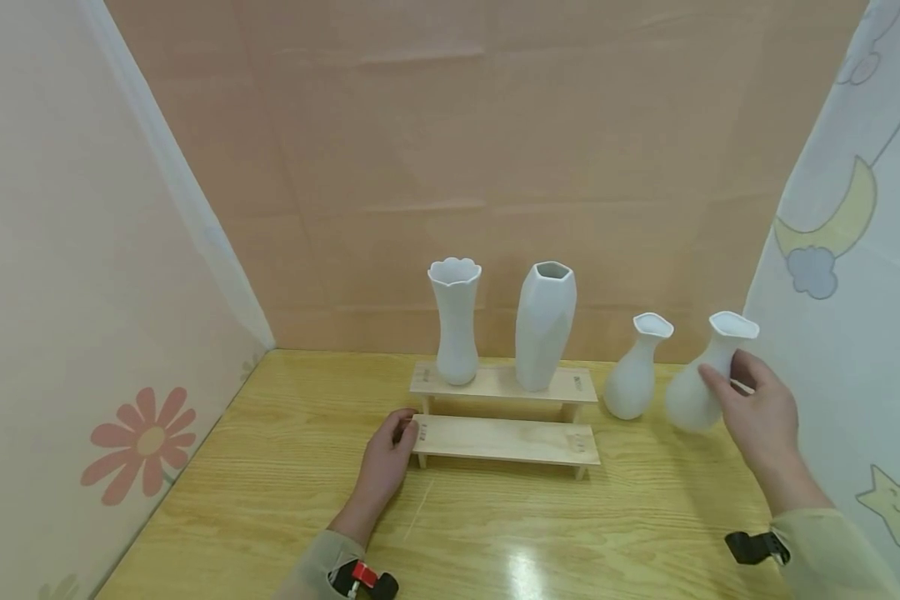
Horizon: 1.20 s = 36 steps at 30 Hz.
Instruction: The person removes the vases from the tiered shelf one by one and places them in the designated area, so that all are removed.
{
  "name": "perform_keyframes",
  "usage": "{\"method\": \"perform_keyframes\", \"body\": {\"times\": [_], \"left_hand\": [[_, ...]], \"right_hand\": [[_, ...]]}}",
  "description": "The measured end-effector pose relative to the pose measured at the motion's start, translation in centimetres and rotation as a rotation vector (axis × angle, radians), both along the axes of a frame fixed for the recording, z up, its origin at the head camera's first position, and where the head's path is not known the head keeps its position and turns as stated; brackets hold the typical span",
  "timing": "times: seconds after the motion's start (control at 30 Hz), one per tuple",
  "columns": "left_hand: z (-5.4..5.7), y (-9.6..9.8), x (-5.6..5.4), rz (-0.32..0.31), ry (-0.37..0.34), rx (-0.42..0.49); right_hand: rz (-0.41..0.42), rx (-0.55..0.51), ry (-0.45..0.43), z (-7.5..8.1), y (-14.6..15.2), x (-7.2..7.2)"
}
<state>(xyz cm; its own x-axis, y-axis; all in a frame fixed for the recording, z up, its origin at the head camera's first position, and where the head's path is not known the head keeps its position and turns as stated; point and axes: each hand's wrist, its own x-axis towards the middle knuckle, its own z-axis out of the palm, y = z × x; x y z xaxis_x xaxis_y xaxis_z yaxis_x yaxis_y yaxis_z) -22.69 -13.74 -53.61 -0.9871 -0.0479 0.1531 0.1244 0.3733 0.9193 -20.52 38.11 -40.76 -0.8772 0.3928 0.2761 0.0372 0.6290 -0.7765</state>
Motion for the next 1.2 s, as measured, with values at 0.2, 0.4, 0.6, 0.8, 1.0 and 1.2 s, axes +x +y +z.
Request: {"method": "perform_keyframes", "body": {"times": [0.2, 0.4, 0.6, 0.8, 1.0, 1.2], "left_hand": [[0.0, 0.0, 0.0, 0.0, 0.004, -0.006], [0.1, 0.0, 0.0, 0.003, 0.005, -0.003], [0.1, 0.1, 0.0, 0.004, 0.005, -0.004], [0.1, 0.1, 0.0, 0.002, 0.005, -0.007], [0.0, -0.1, 0.0, -0.011, 0.01, -0.01], [0.0, -0.2, 0.1, -0.029, 0.022, -0.01]], "right_hand": [[-0.021, -0.037, -0.041, -1.5, 0.4, -1.5], [-0.003, -0.029, -0.007, -2.6, 0.3, -2.4], [0.042, -0.034, 0.007, -3.4, 0.1, -3.0], [0.079, -0.051, -0.009, -3.6, 0.1, -3.3], [0.108, -0.048, -0.022, -3.5, 0.2, -3.3], [0.135, -0.028, -0.044, -3.3, 0.4, -3.3]]}}
